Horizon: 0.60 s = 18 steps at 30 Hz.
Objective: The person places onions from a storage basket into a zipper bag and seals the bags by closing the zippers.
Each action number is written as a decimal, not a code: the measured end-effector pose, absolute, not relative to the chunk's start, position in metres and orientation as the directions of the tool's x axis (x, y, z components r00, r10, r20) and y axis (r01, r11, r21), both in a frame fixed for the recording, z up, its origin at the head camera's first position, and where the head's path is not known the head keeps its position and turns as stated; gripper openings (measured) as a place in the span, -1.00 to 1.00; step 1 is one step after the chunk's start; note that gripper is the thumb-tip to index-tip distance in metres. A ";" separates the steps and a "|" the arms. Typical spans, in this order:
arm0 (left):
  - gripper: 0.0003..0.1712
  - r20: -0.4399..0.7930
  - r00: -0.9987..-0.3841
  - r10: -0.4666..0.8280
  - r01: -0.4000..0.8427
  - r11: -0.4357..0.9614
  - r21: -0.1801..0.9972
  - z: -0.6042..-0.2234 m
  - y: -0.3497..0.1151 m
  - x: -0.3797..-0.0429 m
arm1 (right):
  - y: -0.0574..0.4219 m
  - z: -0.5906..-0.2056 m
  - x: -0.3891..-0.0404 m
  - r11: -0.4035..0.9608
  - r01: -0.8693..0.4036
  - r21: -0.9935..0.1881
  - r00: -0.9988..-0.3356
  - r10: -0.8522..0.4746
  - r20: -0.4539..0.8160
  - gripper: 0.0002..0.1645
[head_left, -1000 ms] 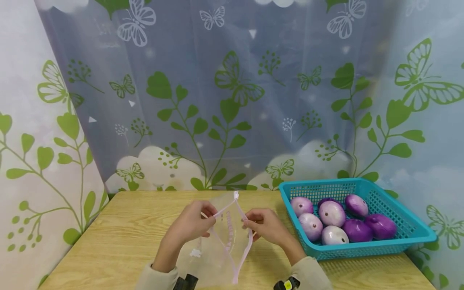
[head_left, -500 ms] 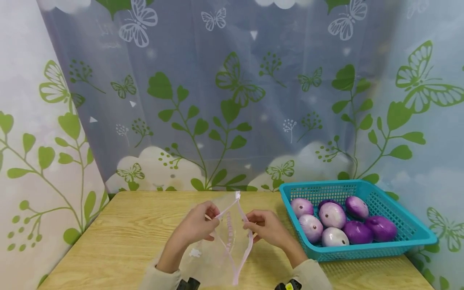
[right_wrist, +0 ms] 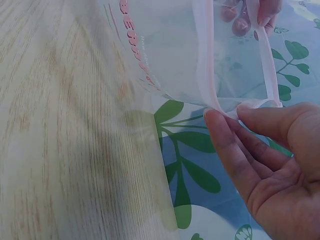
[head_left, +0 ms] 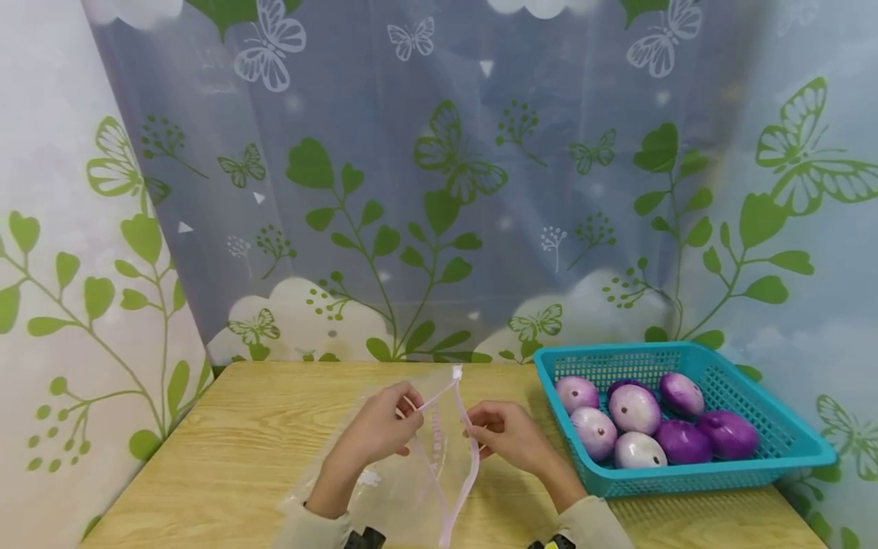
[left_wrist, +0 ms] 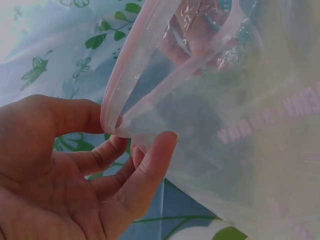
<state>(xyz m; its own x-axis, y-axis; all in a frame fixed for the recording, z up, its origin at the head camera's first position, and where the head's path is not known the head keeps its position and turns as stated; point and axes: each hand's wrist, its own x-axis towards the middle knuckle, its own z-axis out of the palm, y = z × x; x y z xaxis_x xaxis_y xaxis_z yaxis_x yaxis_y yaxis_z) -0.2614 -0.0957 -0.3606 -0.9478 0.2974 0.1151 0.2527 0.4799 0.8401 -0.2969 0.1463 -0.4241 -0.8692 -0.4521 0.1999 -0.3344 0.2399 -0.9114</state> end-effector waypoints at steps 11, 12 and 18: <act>-0.86 0.121 -0.948 0.294 0.257 0.483 0.837 -0.361 -0.094 -0.262 | 0.146 -0.426 -0.297 0.231 -0.329 -0.916 -0.869 -0.454 0.197 -0.80; -0.85 0.121 -0.948 0.295 0.257 0.481 0.838 -0.362 -0.094 -0.262 | 0.146 -0.426 -0.298 0.235 -0.327 -0.915 -0.870 -0.454 0.194 -0.81; -0.84 0.132 -0.947 0.294 0.266 0.482 0.835 -0.364 -0.093 -0.262 | 0.145 -0.426 -0.299 0.234 -0.323 -0.917 -0.869 -0.458 0.189 -0.80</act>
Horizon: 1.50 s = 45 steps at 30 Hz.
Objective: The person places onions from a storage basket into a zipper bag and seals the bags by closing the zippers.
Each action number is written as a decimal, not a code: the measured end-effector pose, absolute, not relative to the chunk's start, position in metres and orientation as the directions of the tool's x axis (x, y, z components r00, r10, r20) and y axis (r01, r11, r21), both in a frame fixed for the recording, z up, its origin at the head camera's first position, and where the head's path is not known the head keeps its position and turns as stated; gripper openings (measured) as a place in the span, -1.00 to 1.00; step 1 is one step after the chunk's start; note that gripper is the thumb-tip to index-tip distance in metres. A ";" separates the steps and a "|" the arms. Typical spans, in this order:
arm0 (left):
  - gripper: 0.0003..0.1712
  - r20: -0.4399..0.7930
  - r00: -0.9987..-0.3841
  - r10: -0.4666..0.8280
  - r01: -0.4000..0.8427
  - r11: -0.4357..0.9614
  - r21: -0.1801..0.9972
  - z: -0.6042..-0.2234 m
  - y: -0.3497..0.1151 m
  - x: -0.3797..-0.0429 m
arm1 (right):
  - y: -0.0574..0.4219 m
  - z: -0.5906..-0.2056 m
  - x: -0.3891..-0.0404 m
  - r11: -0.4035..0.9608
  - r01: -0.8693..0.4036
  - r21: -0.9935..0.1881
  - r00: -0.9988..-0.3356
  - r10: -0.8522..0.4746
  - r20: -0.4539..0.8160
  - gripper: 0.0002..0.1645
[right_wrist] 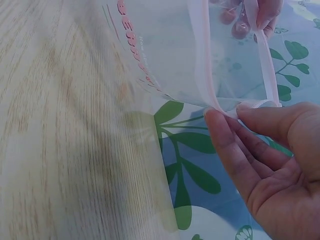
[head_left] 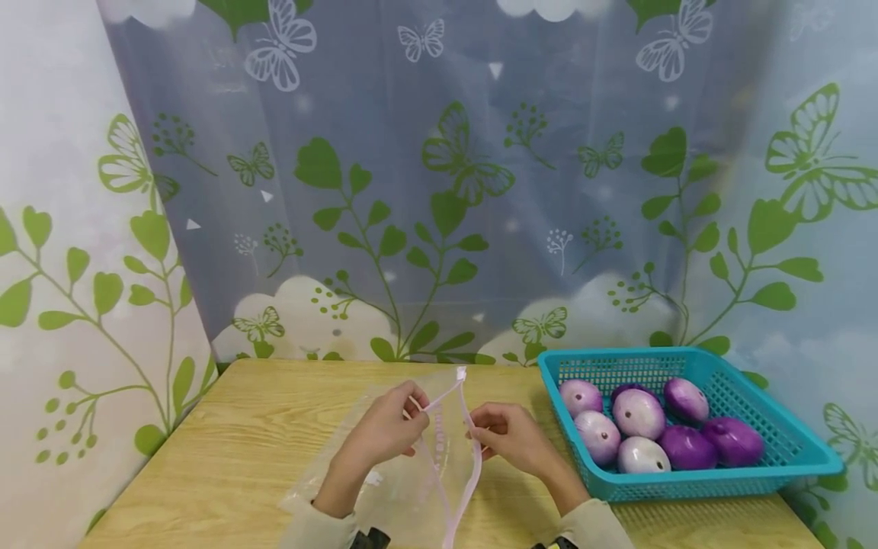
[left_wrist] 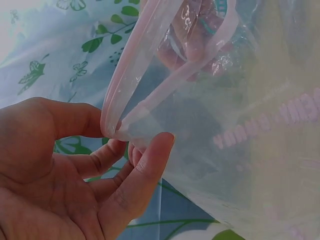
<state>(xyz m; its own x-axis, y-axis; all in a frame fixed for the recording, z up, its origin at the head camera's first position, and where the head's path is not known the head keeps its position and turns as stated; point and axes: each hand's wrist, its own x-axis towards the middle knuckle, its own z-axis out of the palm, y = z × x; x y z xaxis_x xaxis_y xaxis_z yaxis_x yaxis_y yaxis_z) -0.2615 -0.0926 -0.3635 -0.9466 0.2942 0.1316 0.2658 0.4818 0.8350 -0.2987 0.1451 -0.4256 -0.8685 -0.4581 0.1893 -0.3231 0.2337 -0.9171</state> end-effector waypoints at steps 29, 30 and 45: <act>-0.91 0.103 -0.948 0.302 0.234 0.439 0.868 -0.368 -0.090 -0.262 | 0.148 -0.431 -0.303 0.286 -0.384 -0.878 -0.874 -0.420 0.245 -0.83; -0.90 0.101 -0.948 0.301 0.231 0.435 0.870 -0.368 -0.090 -0.262 | 0.148 -0.431 -0.304 0.292 -0.382 -0.877 -0.876 -0.418 0.242 -0.82; -0.87 0.109 -0.956 0.272 0.216 0.405 0.889 -0.364 -0.097 -0.263 | 0.160 -0.436 -0.309 0.306 -0.401 -0.863 -0.872 -0.418 0.257 -0.81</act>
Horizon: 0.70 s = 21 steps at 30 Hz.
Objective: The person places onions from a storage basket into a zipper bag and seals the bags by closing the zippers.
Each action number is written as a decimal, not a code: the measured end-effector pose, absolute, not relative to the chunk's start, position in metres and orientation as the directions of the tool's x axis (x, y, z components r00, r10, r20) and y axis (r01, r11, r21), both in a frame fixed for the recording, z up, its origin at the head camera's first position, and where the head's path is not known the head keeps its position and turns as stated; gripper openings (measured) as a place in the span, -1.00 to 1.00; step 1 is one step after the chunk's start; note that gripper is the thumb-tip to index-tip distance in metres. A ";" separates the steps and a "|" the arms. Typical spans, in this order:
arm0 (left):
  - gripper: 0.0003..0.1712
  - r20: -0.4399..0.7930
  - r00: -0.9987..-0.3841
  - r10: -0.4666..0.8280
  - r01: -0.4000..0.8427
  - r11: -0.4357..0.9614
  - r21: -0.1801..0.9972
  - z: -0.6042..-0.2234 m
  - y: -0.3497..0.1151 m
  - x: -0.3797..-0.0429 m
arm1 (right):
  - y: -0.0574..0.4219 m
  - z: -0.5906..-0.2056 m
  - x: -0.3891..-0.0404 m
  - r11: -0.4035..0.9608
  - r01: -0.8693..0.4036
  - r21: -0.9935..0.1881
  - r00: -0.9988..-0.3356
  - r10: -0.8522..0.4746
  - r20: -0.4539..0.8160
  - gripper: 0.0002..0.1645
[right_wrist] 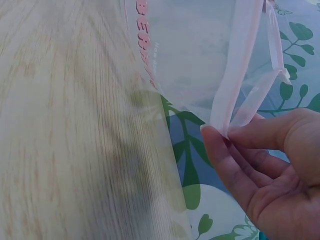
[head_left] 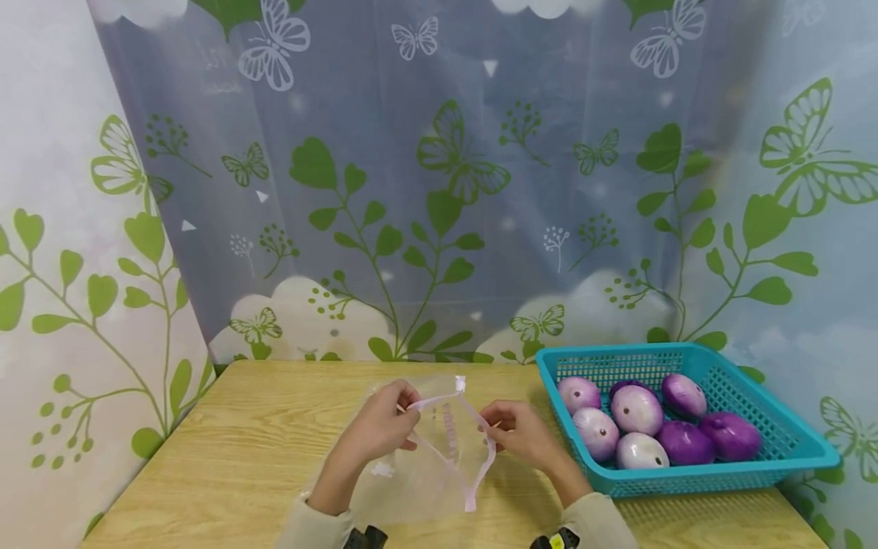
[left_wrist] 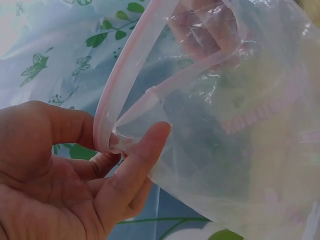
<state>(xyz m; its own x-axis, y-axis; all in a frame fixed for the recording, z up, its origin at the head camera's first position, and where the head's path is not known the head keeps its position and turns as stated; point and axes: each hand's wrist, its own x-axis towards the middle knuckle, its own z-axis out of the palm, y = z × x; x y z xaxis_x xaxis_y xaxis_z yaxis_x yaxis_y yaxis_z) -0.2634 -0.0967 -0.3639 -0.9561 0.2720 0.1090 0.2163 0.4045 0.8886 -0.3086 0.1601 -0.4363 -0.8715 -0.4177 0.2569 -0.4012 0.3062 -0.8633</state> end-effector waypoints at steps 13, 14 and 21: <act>-0.86 0.087 -0.959 0.269 0.188 0.375 0.908 -0.365 -0.096 -0.265 | 0.158 -0.430 -0.308 0.324 -0.393 -0.861 -0.868 -0.441 0.231 -0.73; -0.86 0.086 -0.959 0.269 0.186 0.375 0.908 -0.365 -0.097 -0.265 | 0.158 -0.429 -0.308 0.335 -0.403 -0.852 -0.866 -0.441 0.236 -0.74; -0.84 0.070 -0.952 0.298 0.177 0.349 0.920 -0.364 -0.095 -0.266 | 0.163 -0.398 -0.291 0.548 -0.494 -0.675 -0.864 -0.391 0.316 -0.74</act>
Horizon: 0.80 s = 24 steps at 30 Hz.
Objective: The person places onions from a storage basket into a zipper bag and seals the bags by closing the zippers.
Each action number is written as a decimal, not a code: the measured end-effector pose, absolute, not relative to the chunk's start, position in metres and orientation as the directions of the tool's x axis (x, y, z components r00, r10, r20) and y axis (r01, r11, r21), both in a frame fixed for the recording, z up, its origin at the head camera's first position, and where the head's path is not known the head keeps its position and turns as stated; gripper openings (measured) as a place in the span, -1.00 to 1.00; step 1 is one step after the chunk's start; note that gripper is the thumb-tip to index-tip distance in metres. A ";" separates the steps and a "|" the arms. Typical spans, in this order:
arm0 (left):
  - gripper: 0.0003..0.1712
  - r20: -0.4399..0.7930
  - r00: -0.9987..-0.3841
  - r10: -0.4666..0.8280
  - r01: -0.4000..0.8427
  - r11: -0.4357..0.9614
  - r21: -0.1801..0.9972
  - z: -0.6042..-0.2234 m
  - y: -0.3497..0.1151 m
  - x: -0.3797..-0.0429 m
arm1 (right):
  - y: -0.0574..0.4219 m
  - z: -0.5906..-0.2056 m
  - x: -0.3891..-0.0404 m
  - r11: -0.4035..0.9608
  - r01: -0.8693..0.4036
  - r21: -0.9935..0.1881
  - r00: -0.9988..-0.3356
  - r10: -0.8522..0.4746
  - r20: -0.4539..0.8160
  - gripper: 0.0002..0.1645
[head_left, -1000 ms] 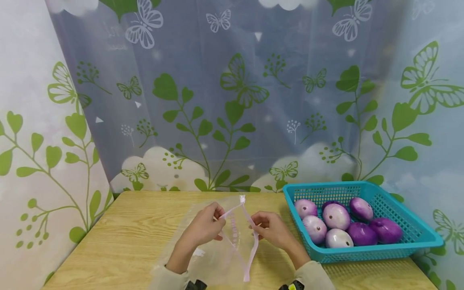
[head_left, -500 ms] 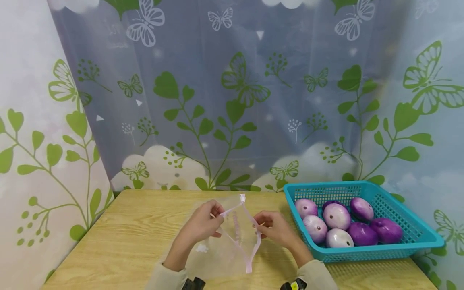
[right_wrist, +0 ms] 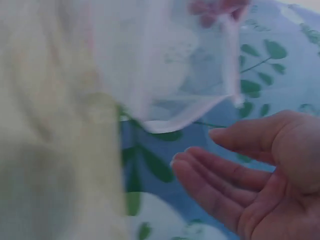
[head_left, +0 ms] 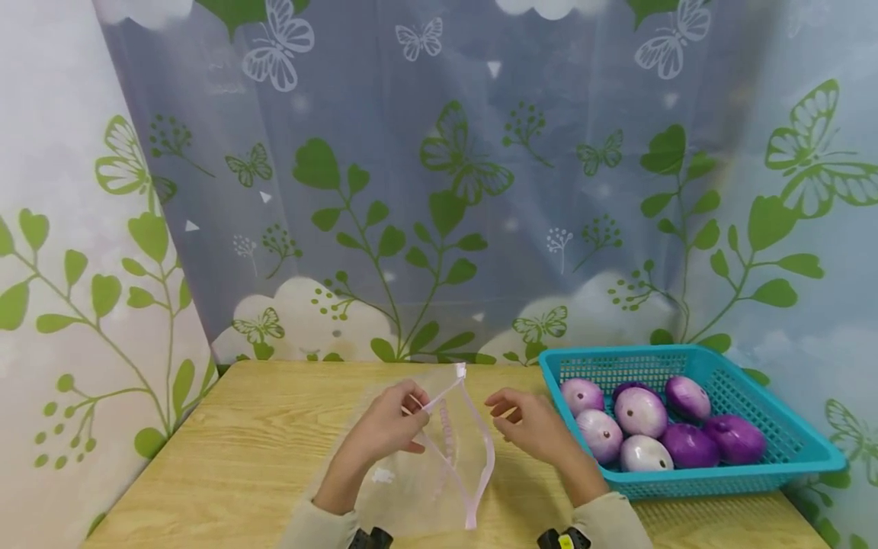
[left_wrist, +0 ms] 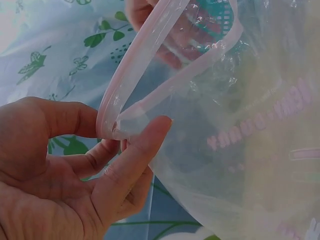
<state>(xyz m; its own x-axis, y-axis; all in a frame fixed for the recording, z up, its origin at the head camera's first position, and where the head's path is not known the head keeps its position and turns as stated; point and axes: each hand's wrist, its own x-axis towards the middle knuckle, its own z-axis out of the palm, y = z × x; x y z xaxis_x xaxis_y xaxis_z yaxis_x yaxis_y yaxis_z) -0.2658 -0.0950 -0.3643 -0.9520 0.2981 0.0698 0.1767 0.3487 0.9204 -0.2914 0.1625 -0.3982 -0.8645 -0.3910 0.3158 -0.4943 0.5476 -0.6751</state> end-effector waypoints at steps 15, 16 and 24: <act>-0.84 0.067 -0.936 0.347 0.190 0.333 0.924 -0.367 -0.097 -0.269 | 0.207 -0.318 -0.299 0.773 -0.424 -0.473 -0.883 -0.468 0.027 -0.68; -0.84 0.067 -0.935 0.348 0.190 0.333 0.923 -0.367 -0.097 -0.269 | 0.211 -0.315 -0.302 0.781 -0.420 -0.462 -0.881 -0.473 0.000 -0.67; -0.80 0.079 -0.934 0.348 0.202 0.332 0.921 -0.365 -0.098 -0.270 | 0.246 -0.290 -0.323 0.829 -0.361 -0.428 -0.876 -0.459 -0.149 -0.66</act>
<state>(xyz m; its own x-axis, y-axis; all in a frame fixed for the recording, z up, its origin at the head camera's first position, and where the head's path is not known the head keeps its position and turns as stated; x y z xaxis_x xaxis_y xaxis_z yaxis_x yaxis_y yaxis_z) -0.2702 -0.0976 -0.3649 -0.9341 0.3482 0.0793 0.2020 0.3318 0.9215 -0.3225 0.2463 -0.2903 -0.8761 -0.4586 -0.1488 -0.3610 0.8285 -0.4280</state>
